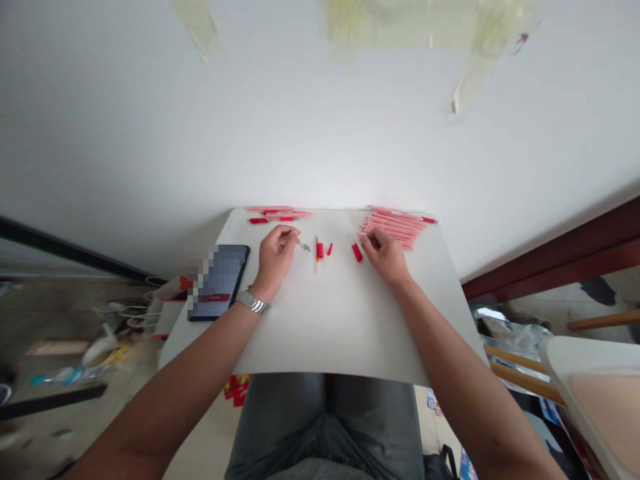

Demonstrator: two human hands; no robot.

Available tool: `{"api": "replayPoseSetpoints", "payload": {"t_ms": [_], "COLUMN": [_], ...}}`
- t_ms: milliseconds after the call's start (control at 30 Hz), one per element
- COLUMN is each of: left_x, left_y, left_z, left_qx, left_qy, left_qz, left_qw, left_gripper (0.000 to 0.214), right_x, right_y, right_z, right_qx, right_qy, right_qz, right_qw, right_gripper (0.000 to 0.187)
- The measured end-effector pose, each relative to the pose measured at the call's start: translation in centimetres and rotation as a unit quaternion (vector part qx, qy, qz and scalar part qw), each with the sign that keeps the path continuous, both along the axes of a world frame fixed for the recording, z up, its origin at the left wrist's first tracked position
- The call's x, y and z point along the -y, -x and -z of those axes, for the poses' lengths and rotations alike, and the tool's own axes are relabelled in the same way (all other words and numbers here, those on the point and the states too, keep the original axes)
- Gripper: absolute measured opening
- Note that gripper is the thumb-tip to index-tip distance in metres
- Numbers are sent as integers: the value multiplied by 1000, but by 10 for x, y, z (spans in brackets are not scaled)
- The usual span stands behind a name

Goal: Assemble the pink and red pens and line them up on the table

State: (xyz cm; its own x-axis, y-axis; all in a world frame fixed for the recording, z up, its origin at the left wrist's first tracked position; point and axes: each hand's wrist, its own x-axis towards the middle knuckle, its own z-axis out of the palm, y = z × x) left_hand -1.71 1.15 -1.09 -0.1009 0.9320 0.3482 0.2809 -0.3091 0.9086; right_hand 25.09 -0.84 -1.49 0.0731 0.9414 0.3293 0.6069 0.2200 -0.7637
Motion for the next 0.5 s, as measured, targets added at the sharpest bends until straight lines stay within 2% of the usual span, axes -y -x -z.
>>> {"api": "replayPoseSetpoints", "payload": {"t_ms": [200, 367, 500], "left_x": [0, 0, 0], "left_y": [1, 1, 1], "left_z": [1, 2, 2], "left_qx": [0, -2, -1], "left_qy": [1, 2, 0], "left_qz": [-1, 1, 4], "left_qw": [1000, 1000, 1000], "left_gripper": [10, 11, 11], "right_x": [6, 11, 11], "right_y": [2, 6, 8], "right_z": [-5, -8, -7], "right_qx": [76, 181, 225], "right_qy": [15, 18, 24], "right_qz": [4, -8, -8], "right_qw": [997, 983, 974], "right_gripper": [27, 26, 27]}}
